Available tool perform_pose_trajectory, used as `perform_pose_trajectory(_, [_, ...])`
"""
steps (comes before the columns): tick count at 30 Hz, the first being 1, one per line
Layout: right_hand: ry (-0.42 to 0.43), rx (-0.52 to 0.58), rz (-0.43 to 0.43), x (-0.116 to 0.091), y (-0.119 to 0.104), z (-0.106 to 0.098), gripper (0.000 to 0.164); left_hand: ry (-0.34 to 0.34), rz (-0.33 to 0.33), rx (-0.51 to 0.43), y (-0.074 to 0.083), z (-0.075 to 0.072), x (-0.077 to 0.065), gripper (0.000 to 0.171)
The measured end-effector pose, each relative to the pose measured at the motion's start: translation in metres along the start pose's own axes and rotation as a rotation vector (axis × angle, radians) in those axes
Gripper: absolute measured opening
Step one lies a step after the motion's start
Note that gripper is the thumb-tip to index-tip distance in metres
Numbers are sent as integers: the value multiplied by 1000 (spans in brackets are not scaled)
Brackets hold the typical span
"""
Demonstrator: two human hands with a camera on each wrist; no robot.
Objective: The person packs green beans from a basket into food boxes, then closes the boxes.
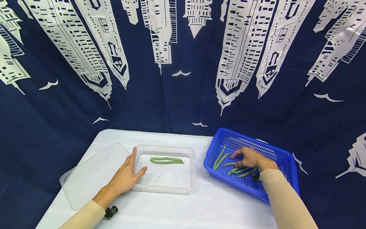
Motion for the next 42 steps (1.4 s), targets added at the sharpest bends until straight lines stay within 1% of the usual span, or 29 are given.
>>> perform_pose_trajectory(4, [34, -13, -49, 1, 6, 5, 29, -2, -1, 1, 0, 1, 0, 108])
perform_pose_trajectory(9, [61, -21, -81, 2, 9, 10, 23, 2, 1, 0, 0, 0, 0, 108])
perform_pose_trajectory(14, [40, 20, -69, 4, 10, 13, 18, 3, -3, -1, -1, 1, 0, 108])
perform_pose_trajectory(18, [21, 66, -34, 4, 10, 14, 15, 1, -9, 3, -2, 2, 0, 108])
perform_pose_trajectory(23, [15, 90, -11, 4, 9, 15, 13, -2, -10, -8, -2, 2, 1, 109])
perform_pose_trajectory(28, [37, 102, -18, 2, 6, 13, 15, -3, -12, -4, -2, 2, 1, 109])
perform_pose_trajectory(33, [67, 87, -24, -1, 3, 10, 15, 3, -4, -4, -1, 1, 0, 108])
perform_pose_trajectory(36, [87, 64, -42, -2, 1, 8, 14, -2, -5, -7, 1, -1, 0, 108])
perform_pose_trajectory(42, [97, 73, -40, -4, -3, 6, 16, -6, -4, -9, 1, -1, 0, 108])
Point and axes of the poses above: each hand's wrist, its own x-axis towards the middle knuckle, its own z-axis out of the palm, y = z × x, the point moved 1 cm from there along x, towards the middle knuckle
